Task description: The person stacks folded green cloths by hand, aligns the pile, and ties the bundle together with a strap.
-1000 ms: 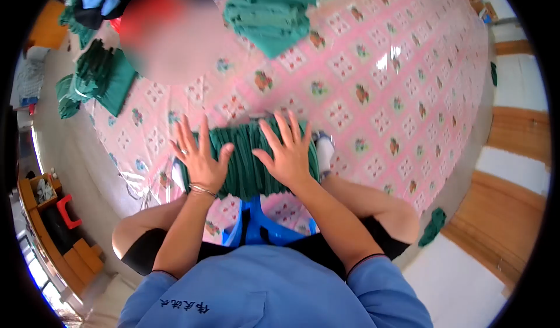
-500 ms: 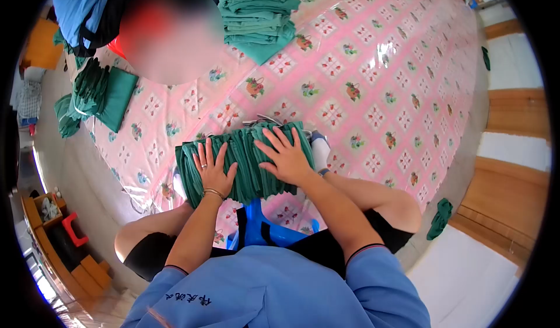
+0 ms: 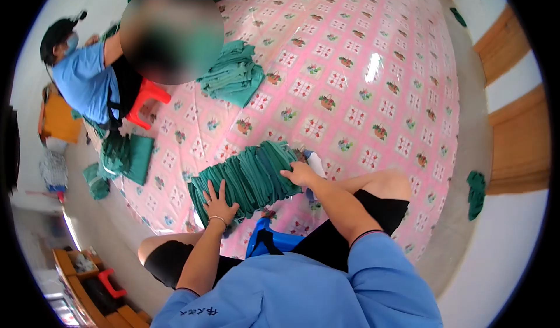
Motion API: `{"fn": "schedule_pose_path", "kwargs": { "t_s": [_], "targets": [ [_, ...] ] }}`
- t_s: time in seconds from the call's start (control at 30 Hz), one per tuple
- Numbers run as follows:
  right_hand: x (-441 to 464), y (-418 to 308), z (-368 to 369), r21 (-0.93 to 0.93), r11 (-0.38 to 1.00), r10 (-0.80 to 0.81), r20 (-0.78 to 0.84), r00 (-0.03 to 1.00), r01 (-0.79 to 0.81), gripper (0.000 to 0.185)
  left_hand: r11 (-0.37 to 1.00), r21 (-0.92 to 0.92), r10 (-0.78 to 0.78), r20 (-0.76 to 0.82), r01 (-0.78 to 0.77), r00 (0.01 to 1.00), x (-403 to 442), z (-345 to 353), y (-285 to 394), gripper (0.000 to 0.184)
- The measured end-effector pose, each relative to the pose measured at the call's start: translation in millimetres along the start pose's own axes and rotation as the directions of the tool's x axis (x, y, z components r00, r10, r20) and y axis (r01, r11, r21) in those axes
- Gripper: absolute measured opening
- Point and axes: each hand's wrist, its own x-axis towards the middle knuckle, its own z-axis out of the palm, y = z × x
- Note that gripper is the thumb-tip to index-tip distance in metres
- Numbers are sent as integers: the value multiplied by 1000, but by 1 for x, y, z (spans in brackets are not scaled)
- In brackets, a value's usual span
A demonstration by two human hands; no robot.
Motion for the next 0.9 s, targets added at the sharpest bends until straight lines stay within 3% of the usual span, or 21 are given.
{"fn": "schedule_pose_path", "kwargs": {
  "t_s": [0.03,0.13,0.27,0.37,0.4,0.43,0.47,0.53,0.57,0.63,0.67,0.77,0.87,0.9],
  "targets": [
    [-7,-5,3,31,1000,-4,5,1000,4,65,1000,11,20,-2,-20,1000,1,-2,-4,94],
    [-19,-2,19,0,976,-218,-38,975,218,64,999,41,18,13,-19,1000,10,-14,-10,93],
    [-45,-24,39,14,986,-164,114,980,163,65,995,103,4,10,-5,1000,13,-12,-25,89],
    [-29,-14,62,130,979,-172,102,980,158,65,980,198,-7,-58,18,998,20,2,-29,81],
    [-26,-11,62,159,977,-161,119,980,141,65,979,148,158,-118,-140,980,20,4,-20,79],
    [-27,-5,58,482,876,-61,159,985,-23,68,949,104,311,-182,-296,933,21,6,-7,77],
    [-21,0,53,485,871,0,158,988,-77,67,891,68,450,-251,-448,857,22,8,7,76],
    [-7,9,51,491,852,120,158,980,-183,67,747,204,662,-148,-633,734,2,-6,70,66],
    [1,18,60,408,913,4,-18,1000,4,62,698,252,706,-85,-671,703,3,1,81,64],
    [0,21,64,371,924,-42,-136,990,90,58,589,321,773,44,-742,633,4,16,96,60],
    [0,24,65,342,931,-66,-191,979,129,56,626,283,747,49,-726,663,3,18,97,59],
    [-7,23,61,366,914,-117,-180,977,177,47,693,213,693,63,-688,718,0,21,83,57],
    [-10,22,69,259,929,-146,-396,906,263,31,708,220,680,47,-672,732,-4,25,72,58],
    [-10,23,70,274,946,-50,-396,917,170,25,713,223,674,45,-665,738,-6,26,70,59]
  ]
}}
